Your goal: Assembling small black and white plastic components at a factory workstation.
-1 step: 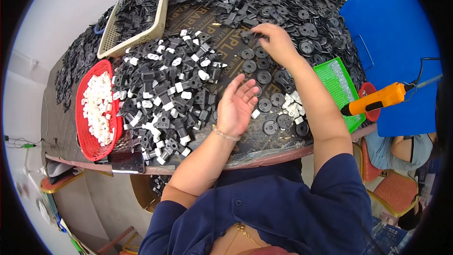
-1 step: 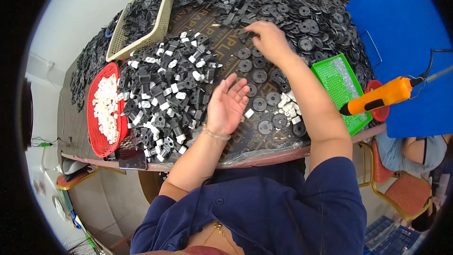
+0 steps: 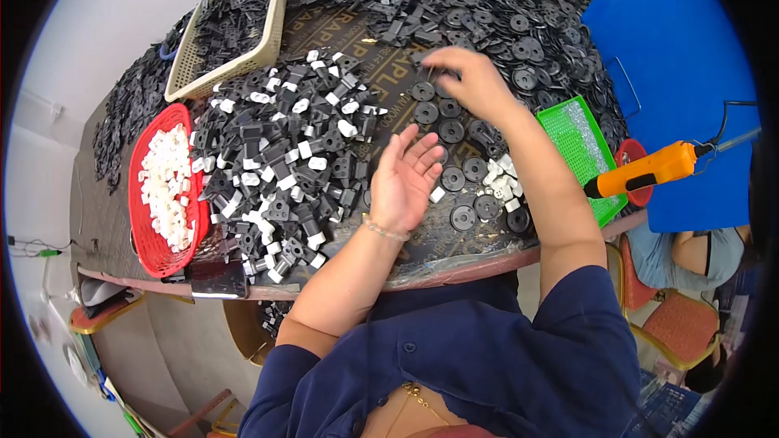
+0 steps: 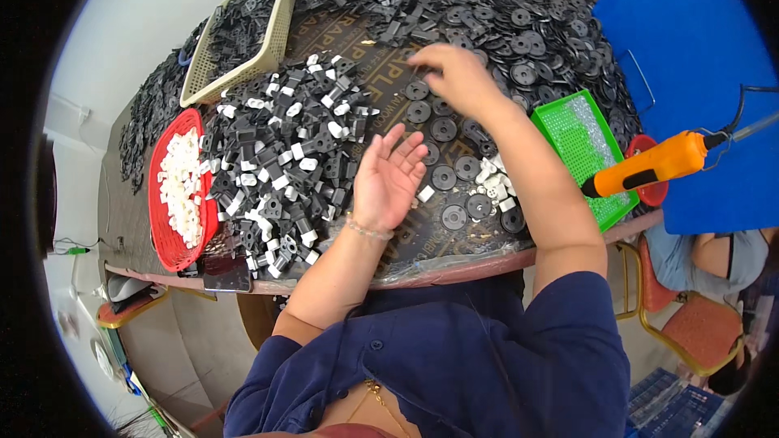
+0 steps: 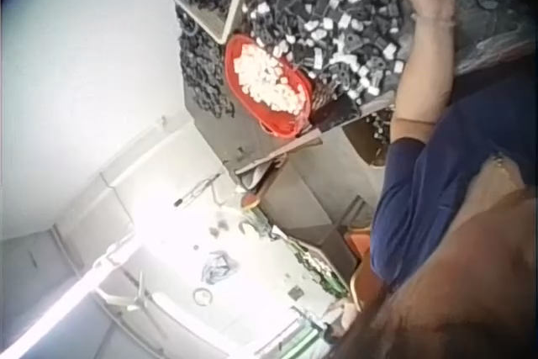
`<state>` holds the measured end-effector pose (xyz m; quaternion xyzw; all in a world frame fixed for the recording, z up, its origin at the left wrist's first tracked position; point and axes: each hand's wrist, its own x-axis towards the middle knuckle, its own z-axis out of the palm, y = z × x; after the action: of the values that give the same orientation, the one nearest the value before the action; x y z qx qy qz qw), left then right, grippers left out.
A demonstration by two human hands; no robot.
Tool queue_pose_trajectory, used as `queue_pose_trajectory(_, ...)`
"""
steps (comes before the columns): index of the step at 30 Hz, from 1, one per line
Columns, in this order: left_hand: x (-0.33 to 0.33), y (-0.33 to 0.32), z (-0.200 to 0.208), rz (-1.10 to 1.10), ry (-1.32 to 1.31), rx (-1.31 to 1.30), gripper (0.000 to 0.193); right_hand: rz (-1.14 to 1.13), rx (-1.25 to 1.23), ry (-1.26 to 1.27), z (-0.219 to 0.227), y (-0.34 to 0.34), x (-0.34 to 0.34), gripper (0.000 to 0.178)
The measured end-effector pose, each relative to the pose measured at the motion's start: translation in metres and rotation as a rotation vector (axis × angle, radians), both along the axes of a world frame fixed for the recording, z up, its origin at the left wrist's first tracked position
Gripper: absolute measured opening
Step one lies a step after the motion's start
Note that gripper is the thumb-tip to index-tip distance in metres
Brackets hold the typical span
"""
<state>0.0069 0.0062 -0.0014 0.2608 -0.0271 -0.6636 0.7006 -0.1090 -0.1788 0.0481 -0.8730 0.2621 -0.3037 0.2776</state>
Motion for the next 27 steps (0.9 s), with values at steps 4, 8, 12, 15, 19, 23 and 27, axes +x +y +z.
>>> queue_pose_trajectory(4,0.004,-0.001,-0.007,-0.143,0.115,-0.131,0.043,0.234,0.031,-0.006,0.020,0.049,-0.030,0.035)
queue_pose_trajectory(8,0.002,-0.003,-0.004,-0.041,0.005,-0.044,0.036,-0.222,0.023,0.173,0.009,0.042,-0.069,0.020)
queue_pose_trajectory(12,0.005,-0.003,-0.004,-0.004,-0.072,-0.109,0.038,-0.371,0.179,0.598,0.012,0.053,-0.079,0.021)
queue_pose_trajectory(15,0.000,-0.004,-0.001,-0.004,-0.198,-0.109,0.038,-0.327,-0.016,0.505,-0.019,0.056,-0.086,0.027)
queue_pose_trajectory(19,0.000,-0.004,-0.005,-0.043,-0.237,-0.094,0.037,-0.331,0.099,0.315,-0.015,0.058,-0.088,0.032)
queue_pose_trajectory(23,-0.003,-0.002,-0.001,-0.099,-0.259,-0.114,0.035,-0.316,0.272,0.020,0.001,0.069,-0.074,0.026)
queue_pose_trajectory(27,-0.003,-0.002,0.003,-0.239,-0.154,-0.165,0.036,-0.042,-0.097,-0.323,-0.006,0.085,-0.052,0.017)
